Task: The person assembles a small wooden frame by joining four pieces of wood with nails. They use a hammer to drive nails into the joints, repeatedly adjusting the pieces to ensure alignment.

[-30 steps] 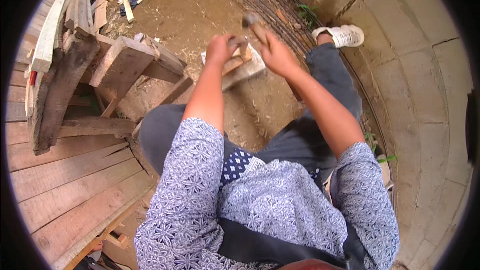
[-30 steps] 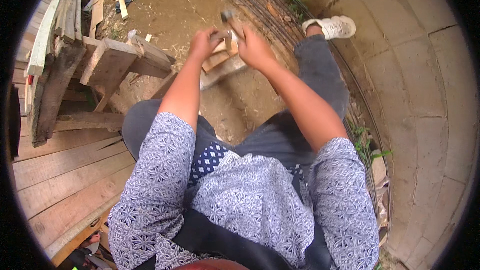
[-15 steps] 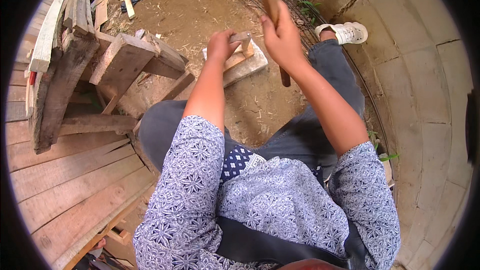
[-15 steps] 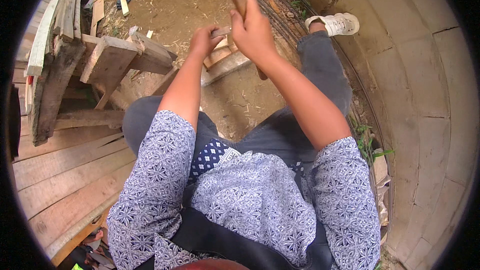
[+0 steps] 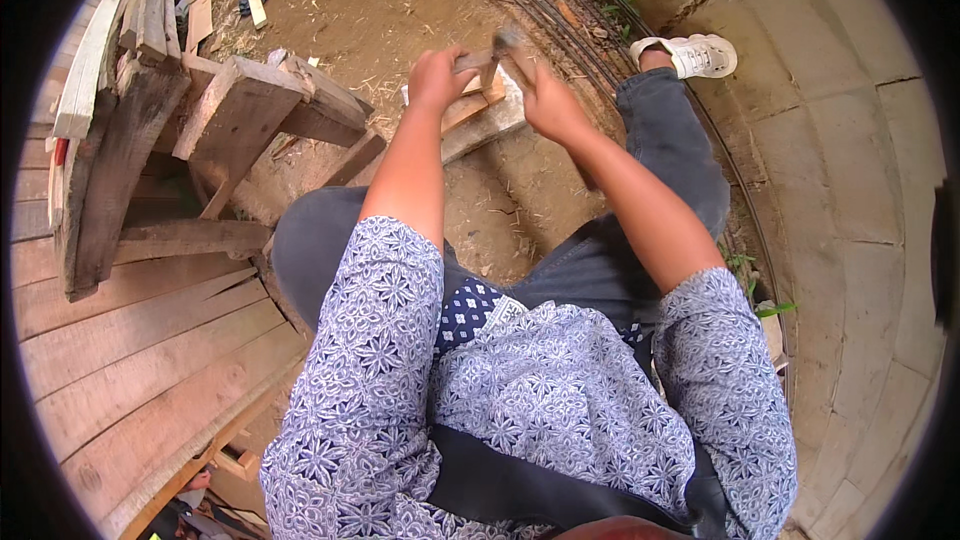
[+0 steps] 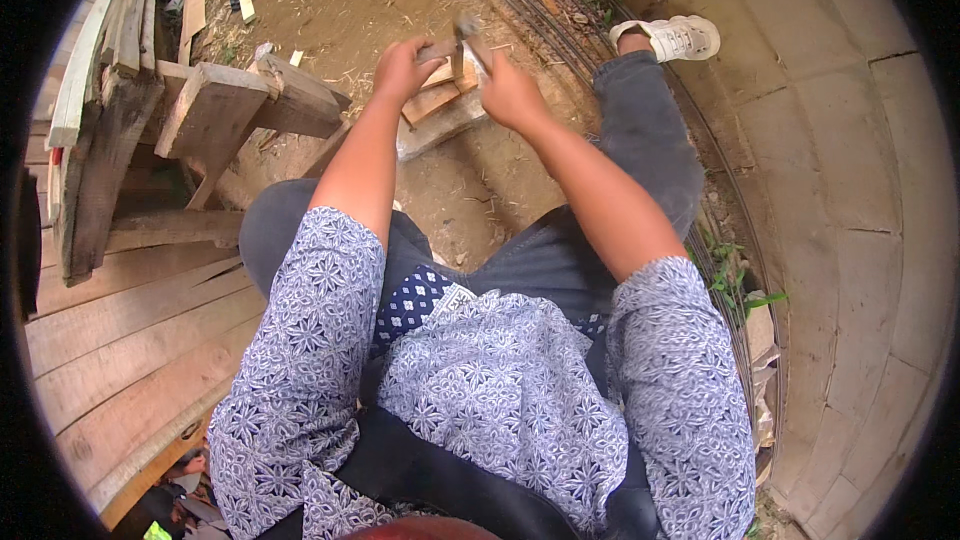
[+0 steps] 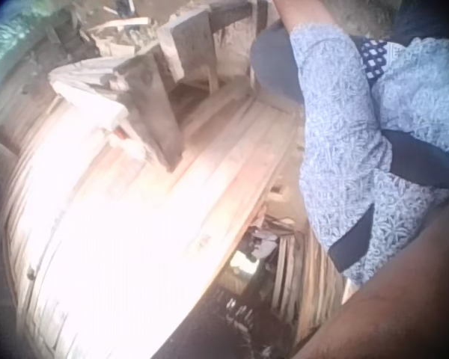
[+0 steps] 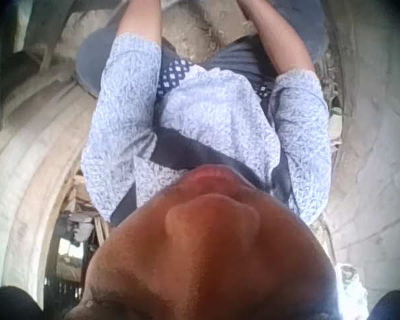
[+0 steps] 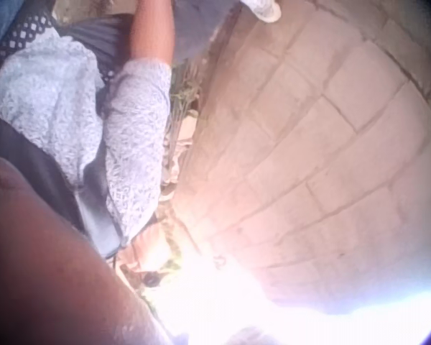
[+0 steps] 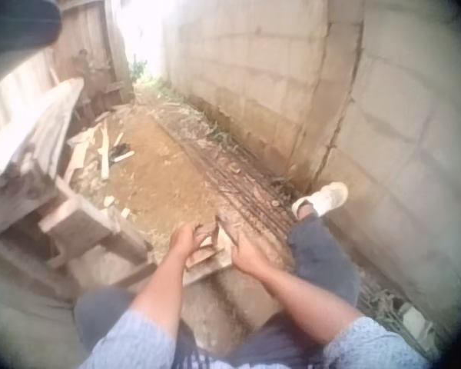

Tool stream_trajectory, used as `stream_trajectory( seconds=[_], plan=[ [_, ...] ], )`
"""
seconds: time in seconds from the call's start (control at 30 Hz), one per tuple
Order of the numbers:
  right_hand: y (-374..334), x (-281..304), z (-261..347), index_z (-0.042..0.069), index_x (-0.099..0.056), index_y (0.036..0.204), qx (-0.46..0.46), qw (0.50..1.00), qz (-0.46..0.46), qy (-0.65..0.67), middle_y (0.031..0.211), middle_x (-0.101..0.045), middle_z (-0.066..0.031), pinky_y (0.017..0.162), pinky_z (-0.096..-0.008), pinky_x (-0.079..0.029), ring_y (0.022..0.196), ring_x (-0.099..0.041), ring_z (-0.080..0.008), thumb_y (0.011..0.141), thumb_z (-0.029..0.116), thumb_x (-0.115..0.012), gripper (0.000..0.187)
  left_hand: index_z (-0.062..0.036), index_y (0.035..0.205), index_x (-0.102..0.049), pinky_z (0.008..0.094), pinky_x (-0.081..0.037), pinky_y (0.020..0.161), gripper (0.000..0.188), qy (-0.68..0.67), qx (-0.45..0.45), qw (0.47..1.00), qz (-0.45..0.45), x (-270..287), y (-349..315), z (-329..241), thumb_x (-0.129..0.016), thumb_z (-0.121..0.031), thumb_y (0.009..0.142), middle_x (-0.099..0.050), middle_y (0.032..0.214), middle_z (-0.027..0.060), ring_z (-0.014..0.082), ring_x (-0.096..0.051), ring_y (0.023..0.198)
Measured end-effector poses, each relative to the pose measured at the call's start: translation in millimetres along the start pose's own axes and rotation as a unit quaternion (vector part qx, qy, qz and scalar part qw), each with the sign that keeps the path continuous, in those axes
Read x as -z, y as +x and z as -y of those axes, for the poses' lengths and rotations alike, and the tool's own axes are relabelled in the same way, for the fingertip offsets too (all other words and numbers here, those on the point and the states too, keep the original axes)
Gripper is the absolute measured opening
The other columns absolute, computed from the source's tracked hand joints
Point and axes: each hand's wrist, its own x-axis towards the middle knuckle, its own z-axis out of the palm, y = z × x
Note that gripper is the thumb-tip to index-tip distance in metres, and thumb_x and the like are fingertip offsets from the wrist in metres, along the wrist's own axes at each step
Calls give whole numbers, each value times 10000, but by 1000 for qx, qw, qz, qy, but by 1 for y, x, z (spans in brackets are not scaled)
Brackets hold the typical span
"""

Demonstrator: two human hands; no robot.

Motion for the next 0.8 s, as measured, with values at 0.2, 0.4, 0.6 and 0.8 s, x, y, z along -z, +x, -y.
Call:
stream_trajectory(
  seconds=[0.2, 0.4, 0.6, 0.8],
  plan=[
    [-4, 27, 46, 47, -533, 1209, 68, 988, -75, 116, 915, -662, -279, 767, -503, -503, 904, -648, -466, 937, 213, -587, 322, -166, 1157, -719, 434, -526, 884, 419, -10, 28, 999, 16, 9, -4, 21, -826, -337, 790, -698, 1068, 174, 357, -657, 1022],
    [19, -6, -42, 3, -572, 1132, 58, 998, 14, -6, 917, -686, -272, 690, -501, -530, 778, -677, -454, 935, 220, -590, 294, -249, 1149, -735, 434, -529, 888, 395, 25, 0, 999, 20, -1, 6, -8, -828, -368, 784, -711, 1073, 157, 358, -663, 1015],
    [-10, 13, 4, 0, -618, 1135, -23, 940, 35, 337, 761, -616, -44, 510, -330, -483, 588, -585, -149, 912, 304, -687, 384, -153, 1184, -740, 387, -508, 956, 450, -68, -20, 996, 48, 22, 20, 43, -835, -353, 792, -712, 1182, 157, 323, -674, 1087],
    [-4, 2, -29, 38, -580, 1131, -98, 909, -36, 402, 777, -576, 5, 434, -266, -420, 534, -518, -83, 831, 316, -825, 477, -82, 1388, -593, 358, -451, 1018, 630, -280, 62, 927, 242, 53, 30, 7, -793, -363, 861, -668, 1270, 80, 191, -601, 1166]
  ],
)
